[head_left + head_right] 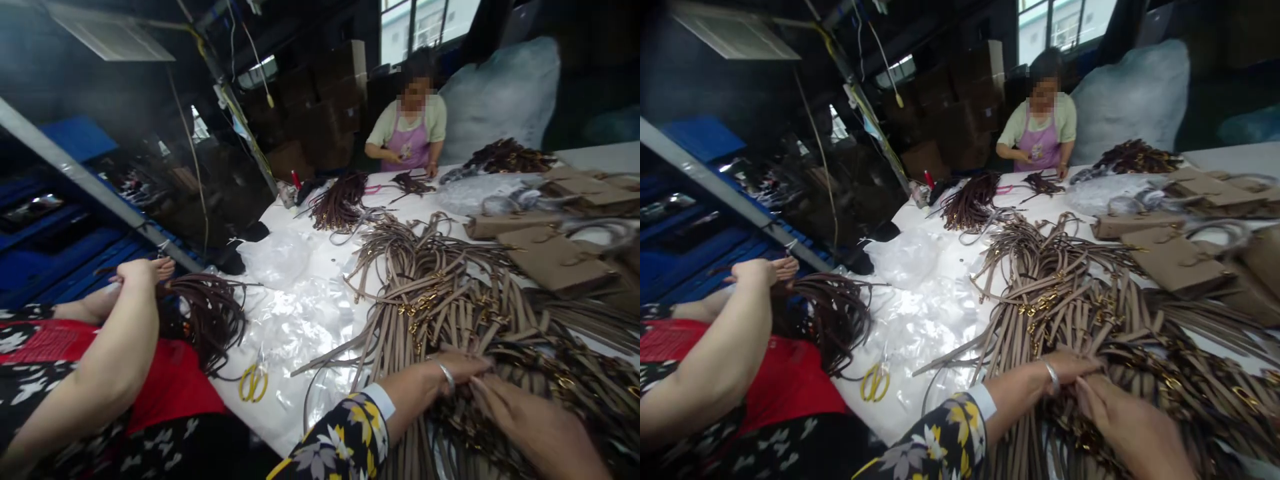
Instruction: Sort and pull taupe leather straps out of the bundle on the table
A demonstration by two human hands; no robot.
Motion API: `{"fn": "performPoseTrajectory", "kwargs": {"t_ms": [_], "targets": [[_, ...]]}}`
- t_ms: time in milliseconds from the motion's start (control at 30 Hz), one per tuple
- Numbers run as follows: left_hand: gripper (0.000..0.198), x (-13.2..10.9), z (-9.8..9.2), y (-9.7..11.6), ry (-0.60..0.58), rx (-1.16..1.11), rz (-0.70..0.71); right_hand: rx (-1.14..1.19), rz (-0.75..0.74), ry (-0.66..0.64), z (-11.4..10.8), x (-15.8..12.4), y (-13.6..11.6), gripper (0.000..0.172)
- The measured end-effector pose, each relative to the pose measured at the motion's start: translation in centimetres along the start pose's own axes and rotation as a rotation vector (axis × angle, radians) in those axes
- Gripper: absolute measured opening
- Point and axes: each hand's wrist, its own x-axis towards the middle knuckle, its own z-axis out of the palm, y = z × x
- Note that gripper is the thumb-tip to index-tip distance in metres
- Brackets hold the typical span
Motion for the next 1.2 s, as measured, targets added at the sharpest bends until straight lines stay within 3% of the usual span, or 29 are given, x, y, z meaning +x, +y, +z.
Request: {"fn": "performPoseTrajectory", "kwargs": {"t_ms": [67,133,233,300,367,467,567,733,833,1000,1067,1100,1200], "targets": [[0.04,0.4,0.1,-0.2,0.009,0.127,0.009,-0.067,-0.125,-0.042,1.2,-1.2,-1.7,0.03],[0.037,0.3,-0.2,-0.3,-0.04,0.163,-0.004,-0.007,-0.278,0.006,2.2,-2.4,-3.1,0.029],[0.045,-1.1,-2.6,-0.4,-0.139,0.237,0.06,0.081,-0.419,0.126,3.5,-3.6,-5.0,0.028],[0.046,-2.8,-5.9,-0.7,-0.021,0.481,0.227,0.118,-0.462,0.174,4.3,-3.5,-6.7,0.026],[0.045,-4.3,-10.5,-1.4,0.303,0.781,0.343,0.156,-0.445,0.158,5.3,-2.5,-9.0,0.025],[0.042,-4.8,-17.9,-3.2,0.491,0.924,0.28,0.208,-0.356,0.059,7.4,0.9,-12.8,0.029],[0.038,-3.7,-23.6,-5.5,0.481,1.036,0.266,0.174,-0.384,-0.05,10.5,5.9,-16.1,0.032],[0.05,-2.3,-29.0,-9.4,0.327,1.23,0.346,-0.21,-0.464,-0.283,16.1,12.8,-18.3,0.033],[0.058,-3.2,-33.6,-11.5,0.324,1.284,0.295,-0.358,-0.402,-0.353,17.6,13.8,-17.3,0.037],[0.06,-6.8,-43.3,-13.2,0.468,1.283,0.141,-0.531,-0.3,-0.399,16.9,11.3,-14.8,0.039],[0.055,-8.1,-45.1,-12.9,0.516,1.254,0.11,-0.608,-0.284,-0.415,16.6,10.0,-14.1,0.037],[0.05,-8.4,-45.1,-12.5,0.531,1.233,0.111,-0.625,-0.284,-0.418,16.6,9.4,-13.8,0.037],[0.029,-7.9,-42.0,-10.6,0.541,1.126,0.158,-0.489,-0.32,-0.339,16.5,8.0,-13.4,0.028]]}}
